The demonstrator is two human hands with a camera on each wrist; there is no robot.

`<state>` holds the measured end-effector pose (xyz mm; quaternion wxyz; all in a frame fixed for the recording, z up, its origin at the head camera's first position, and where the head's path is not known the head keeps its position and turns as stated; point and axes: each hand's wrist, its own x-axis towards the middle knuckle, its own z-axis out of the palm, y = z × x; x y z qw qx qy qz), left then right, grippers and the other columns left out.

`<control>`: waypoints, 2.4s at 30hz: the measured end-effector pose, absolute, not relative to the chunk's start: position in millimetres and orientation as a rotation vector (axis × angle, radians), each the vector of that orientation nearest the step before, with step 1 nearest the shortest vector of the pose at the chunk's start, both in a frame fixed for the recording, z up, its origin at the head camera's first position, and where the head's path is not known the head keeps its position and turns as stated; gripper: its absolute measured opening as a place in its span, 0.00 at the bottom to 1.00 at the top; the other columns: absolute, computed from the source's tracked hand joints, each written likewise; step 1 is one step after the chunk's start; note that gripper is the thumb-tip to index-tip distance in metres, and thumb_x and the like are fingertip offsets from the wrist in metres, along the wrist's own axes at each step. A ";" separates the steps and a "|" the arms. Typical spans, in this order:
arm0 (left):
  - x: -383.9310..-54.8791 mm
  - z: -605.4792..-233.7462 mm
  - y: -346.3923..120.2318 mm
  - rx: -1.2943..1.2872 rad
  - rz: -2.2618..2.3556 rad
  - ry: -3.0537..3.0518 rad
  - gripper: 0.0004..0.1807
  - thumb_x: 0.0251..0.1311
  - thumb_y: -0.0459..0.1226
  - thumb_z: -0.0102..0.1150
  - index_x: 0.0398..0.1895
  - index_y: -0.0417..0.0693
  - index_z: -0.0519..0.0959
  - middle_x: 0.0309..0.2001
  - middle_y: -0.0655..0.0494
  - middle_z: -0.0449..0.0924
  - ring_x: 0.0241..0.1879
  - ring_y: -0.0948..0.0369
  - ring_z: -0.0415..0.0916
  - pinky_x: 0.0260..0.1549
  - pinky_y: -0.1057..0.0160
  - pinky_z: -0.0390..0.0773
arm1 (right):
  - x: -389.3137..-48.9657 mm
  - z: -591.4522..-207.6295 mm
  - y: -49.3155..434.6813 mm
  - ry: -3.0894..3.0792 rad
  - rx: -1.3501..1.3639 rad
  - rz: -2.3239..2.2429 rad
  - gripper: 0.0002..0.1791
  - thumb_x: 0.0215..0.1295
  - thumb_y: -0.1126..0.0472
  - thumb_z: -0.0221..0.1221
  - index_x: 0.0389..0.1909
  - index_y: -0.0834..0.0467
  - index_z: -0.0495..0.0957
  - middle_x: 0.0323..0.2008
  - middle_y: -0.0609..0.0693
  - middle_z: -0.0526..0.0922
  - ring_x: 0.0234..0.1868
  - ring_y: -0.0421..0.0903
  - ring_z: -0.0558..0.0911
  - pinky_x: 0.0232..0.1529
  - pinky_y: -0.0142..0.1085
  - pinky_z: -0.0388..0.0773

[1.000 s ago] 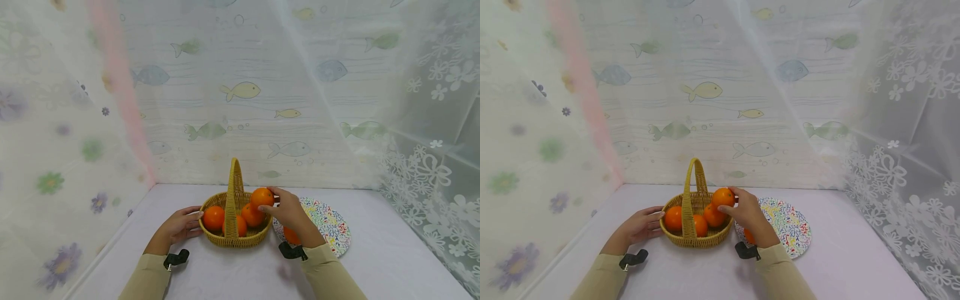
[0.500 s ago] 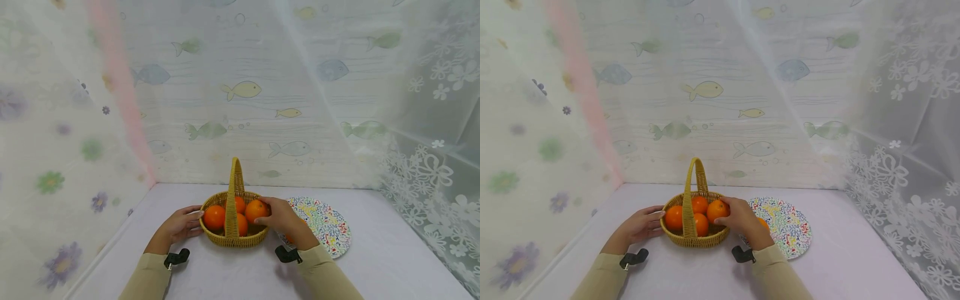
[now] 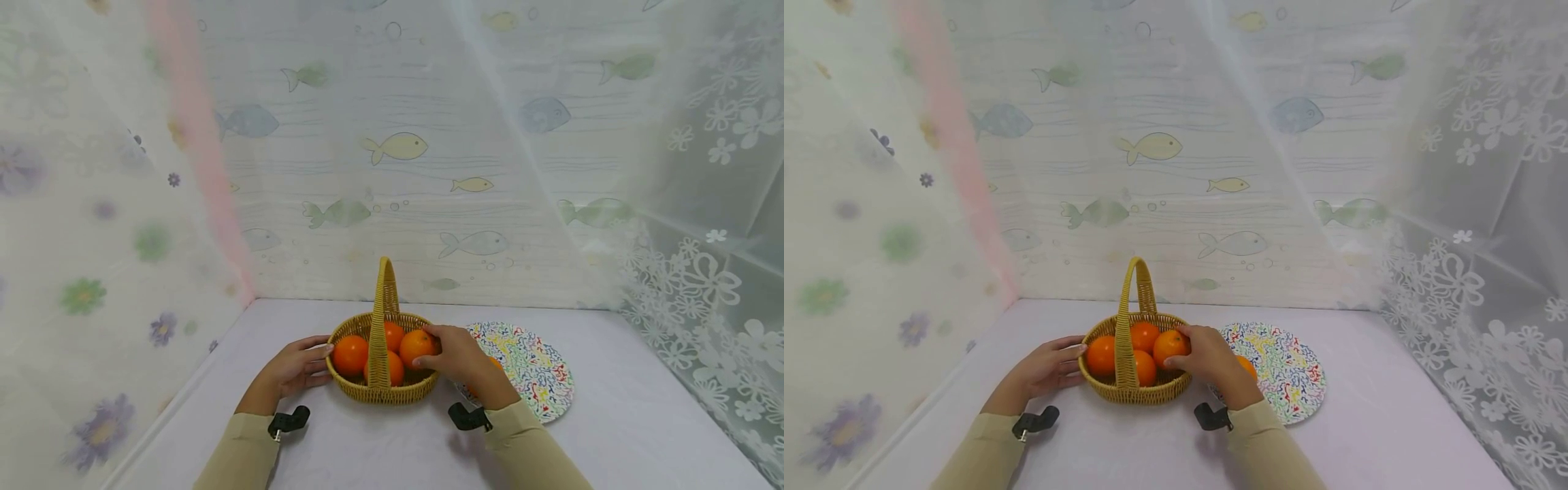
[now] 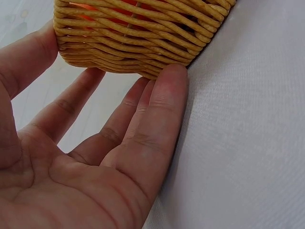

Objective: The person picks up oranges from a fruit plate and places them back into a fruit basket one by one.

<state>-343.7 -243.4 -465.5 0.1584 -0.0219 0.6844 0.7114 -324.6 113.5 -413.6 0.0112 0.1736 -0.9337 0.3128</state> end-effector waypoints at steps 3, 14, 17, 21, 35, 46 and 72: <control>-343.3 -465.5 -243.3 -0.068 2.035 1.960 0.38 0.66 0.48 0.69 0.75 0.45 0.68 0.62 0.46 0.81 0.53 0.53 0.85 0.54 0.47 0.85 | -324.3 -413.6 113.2 -2.916 0.547 0.980 0.38 0.60 0.46 0.75 0.69 0.55 0.77 0.58 0.51 0.84 0.54 0.50 0.81 0.60 0.50 0.81; -343.1 -465.7 -243.1 -0.066 2.024 1.966 0.37 0.68 0.47 0.68 0.76 0.46 0.67 0.62 0.47 0.80 0.53 0.53 0.85 0.54 0.47 0.85 | -324.1 -416.1 112.8 -2.884 0.547 0.882 0.35 0.59 0.46 0.75 0.65 0.56 0.80 0.59 0.52 0.85 0.56 0.51 0.82 0.59 0.49 0.81; -343.2 -465.8 -243.1 -0.067 2.023 1.965 0.36 0.68 0.47 0.67 0.76 0.47 0.67 0.62 0.47 0.81 0.53 0.53 0.85 0.55 0.47 0.85 | -323.8 -416.5 112.6 -2.881 0.535 0.862 0.35 0.59 0.46 0.75 0.65 0.56 0.80 0.60 0.53 0.84 0.58 0.52 0.82 0.61 0.49 0.81; -343.6 -466.2 -243.3 -0.076 2.033 1.959 0.37 0.67 0.47 0.68 0.75 0.46 0.68 0.61 0.48 0.82 0.53 0.53 0.85 0.54 0.47 0.85 | -323.8 -417.0 112.5 -2.866 0.537 0.874 0.33 0.59 0.48 0.76 0.63 0.57 0.82 0.59 0.52 0.85 0.57 0.51 0.82 0.60 0.49 0.81; -342.8 -465.6 -243.5 -0.067 2.042 1.945 0.36 0.68 0.47 0.68 0.75 0.45 0.68 0.57 0.51 0.84 0.52 0.54 0.85 0.54 0.46 0.85 | -325.7 -419.3 112.0 -2.828 0.573 0.917 0.27 0.57 0.53 0.77 0.57 0.57 0.85 0.56 0.51 0.85 0.56 0.50 0.82 0.60 0.48 0.81; -343.9 -466.0 -243.8 -0.076 2.031 1.941 0.36 0.69 0.46 0.67 0.75 0.45 0.68 0.59 0.50 0.83 0.52 0.54 0.85 0.54 0.46 0.85 | -326.4 -418.7 112.6 -2.855 0.553 0.936 0.28 0.58 0.52 0.77 0.58 0.56 0.84 0.57 0.51 0.84 0.57 0.50 0.81 0.62 0.48 0.81; -341.8 -464.8 -243.3 -0.071 2.017 1.948 0.36 0.69 0.47 0.66 0.75 0.44 0.67 0.60 0.47 0.82 0.53 0.53 0.84 0.54 0.46 0.85 | -324.9 -411.7 121.0 -2.826 0.564 0.984 0.20 0.59 0.54 0.76 0.52 0.53 0.88 0.52 0.47 0.86 0.57 0.49 0.82 0.61 0.48 0.81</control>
